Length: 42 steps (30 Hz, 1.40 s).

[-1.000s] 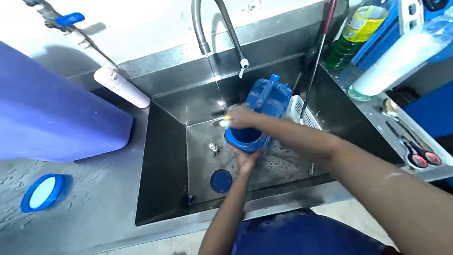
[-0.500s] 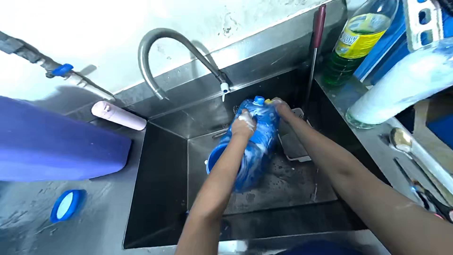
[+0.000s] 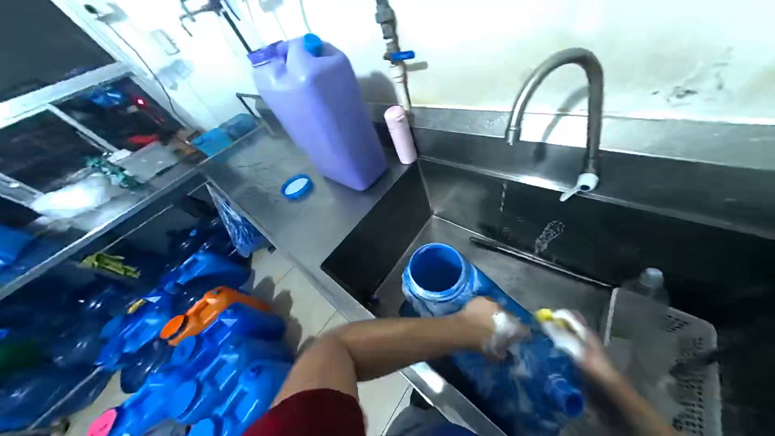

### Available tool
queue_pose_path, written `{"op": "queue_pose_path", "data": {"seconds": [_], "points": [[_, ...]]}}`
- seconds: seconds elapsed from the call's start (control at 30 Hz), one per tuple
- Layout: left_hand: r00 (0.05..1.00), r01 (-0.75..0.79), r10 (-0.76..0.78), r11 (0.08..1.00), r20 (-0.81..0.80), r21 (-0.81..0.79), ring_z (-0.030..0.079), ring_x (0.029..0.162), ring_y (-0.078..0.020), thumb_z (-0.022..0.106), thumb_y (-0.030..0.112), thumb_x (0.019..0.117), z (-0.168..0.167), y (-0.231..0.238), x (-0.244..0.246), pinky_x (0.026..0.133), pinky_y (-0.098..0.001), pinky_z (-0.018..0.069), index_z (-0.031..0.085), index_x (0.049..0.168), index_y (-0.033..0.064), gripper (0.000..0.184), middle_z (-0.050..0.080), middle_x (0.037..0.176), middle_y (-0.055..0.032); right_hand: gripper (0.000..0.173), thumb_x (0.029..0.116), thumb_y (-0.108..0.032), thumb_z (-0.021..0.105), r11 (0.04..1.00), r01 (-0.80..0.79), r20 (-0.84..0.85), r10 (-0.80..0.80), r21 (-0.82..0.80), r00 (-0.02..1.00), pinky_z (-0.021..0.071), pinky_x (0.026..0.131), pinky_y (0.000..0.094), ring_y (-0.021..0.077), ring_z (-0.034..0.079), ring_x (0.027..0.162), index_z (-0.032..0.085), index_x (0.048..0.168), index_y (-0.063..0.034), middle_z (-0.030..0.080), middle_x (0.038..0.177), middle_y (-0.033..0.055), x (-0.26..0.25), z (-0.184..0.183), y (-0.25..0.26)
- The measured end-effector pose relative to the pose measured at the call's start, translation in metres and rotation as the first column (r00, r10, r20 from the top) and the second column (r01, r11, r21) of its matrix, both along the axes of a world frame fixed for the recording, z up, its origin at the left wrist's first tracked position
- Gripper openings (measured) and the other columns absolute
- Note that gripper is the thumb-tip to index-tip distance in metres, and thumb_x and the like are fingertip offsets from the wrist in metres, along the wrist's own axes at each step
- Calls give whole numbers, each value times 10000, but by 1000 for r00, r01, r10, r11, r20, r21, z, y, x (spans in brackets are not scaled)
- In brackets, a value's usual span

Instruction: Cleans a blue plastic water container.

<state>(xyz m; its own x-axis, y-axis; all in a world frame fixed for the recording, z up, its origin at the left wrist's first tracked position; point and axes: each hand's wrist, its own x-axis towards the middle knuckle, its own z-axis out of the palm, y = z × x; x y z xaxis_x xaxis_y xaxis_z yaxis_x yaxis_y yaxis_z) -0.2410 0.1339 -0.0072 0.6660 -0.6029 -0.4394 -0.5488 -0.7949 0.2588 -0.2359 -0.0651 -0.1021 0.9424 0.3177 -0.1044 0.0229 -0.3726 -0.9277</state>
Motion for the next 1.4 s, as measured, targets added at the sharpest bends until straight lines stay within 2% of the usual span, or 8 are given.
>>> {"op": "queue_pose_path", "data": {"seconds": [0.17, 0.3, 0.5, 0.73, 0.97, 1.13, 1.3, 1.4], "points": [[940, -85, 215, 899, 265, -430, 705, 1013, -405, 780, 65, 772, 1, 51, 15, 965, -592, 492, 758, 1019, 0, 257, 751, 989, -210, 449, 968, -116, 447, 959, 266, 176, -280, 97, 944, 513, 944, 357, 210, 605, 1105, 471, 1340, 134, 594, 1245, 258, 13, 36, 23], [828, -375, 560, 606, 40, -702, 673, 1118, -419, 726, 17, 826, -46, 124, 35, 1033, -533, 481, 695, 1128, -142, 343, 707, 1114, -311, 369, 958, -124, 467, 922, 346, 652, -157, -172, 742, 435, 1018, 658, 521, 581, 1212, 668, 1182, 90, 631, 1246, 336, -2, 69, 107], [623, -781, 531, 458, -574, -424, 567, 1271, -331, 619, 35, 972, -112, 199, 76, 1076, -441, 463, 346, 1526, -55, 624, 537, 1403, -297, 527, 1084, -293, 450, 439, 540, 123, -683, -718, 720, 308, 1084, 749, 573, 335, 1429, 445, 1462, 75, 344, 1548, 371, 35, -3, 4], [733, -681, 604, 649, -313, -339, 633, 1141, -469, 583, 202, 1050, -103, 199, 80, 1012, -595, 461, 521, 1385, -54, 426, 642, 1203, -343, 284, 970, -185, 640, 810, 219, 329, -33, -544, 944, 511, 946, 629, 435, 654, 1157, 724, 1169, 1, 702, 1188, 238, 11, -14, 241], [771, -618, 509, 743, -382, -259, 613, 1238, -409, 552, 261, 1070, -105, 196, 79, 1080, -525, 451, 414, 1480, -52, 534, 612, 1310, -317, 462, 1057, -254, 499, 256, 688, 260, -792, -679, 552, 414, 1032, 704, 540, 505, 1319, 537, 1388, 66, 527, 1406, 356, 10, -2, 48], [771, -620, 513, 741, -378, -259, 613, 1226, -430, 564, 161, 1045, -99, 201, 72, 1065, -547, 453, 408, 1485, -55, 515, 615, 1296, -327, 321, 998, -171, 606, 809, 190, 192, -97, -557, 977, 398, 1038, 651, 423, 554, 1285, 682, 1288, -55, 649, 1300, 221, 46, -8, 262], [827, -561, 438, 684, -352, -467, 649, 1113, -366, 704, 165, 913, -138, 215, 85, 994, -490, 502, 519, 1290, -146, 522, 644, 1180, -316, 410, 1045, -235, 494, 426, 602, 251, -636, -675, 730, 432, 1011, 698, 492, 548, 1287, 605, 1371, -12, 594, 1363, 294, 69, -21, 23], [753, -646, 510, 452, -416, -615, 605, 1094, -304, 609, 83, 895, -166, 194, 108, 971, -402, 489, 402, 1379, -182, 589, 588, 1216, -340, 460, 1072, -268, 444, 312, 624, 133, -817, -717, 561, 375, 1071, 706, 505, 467, 1376, 542, 1423, 12, 520, 1458, 301, 73, 0, 15]]}}
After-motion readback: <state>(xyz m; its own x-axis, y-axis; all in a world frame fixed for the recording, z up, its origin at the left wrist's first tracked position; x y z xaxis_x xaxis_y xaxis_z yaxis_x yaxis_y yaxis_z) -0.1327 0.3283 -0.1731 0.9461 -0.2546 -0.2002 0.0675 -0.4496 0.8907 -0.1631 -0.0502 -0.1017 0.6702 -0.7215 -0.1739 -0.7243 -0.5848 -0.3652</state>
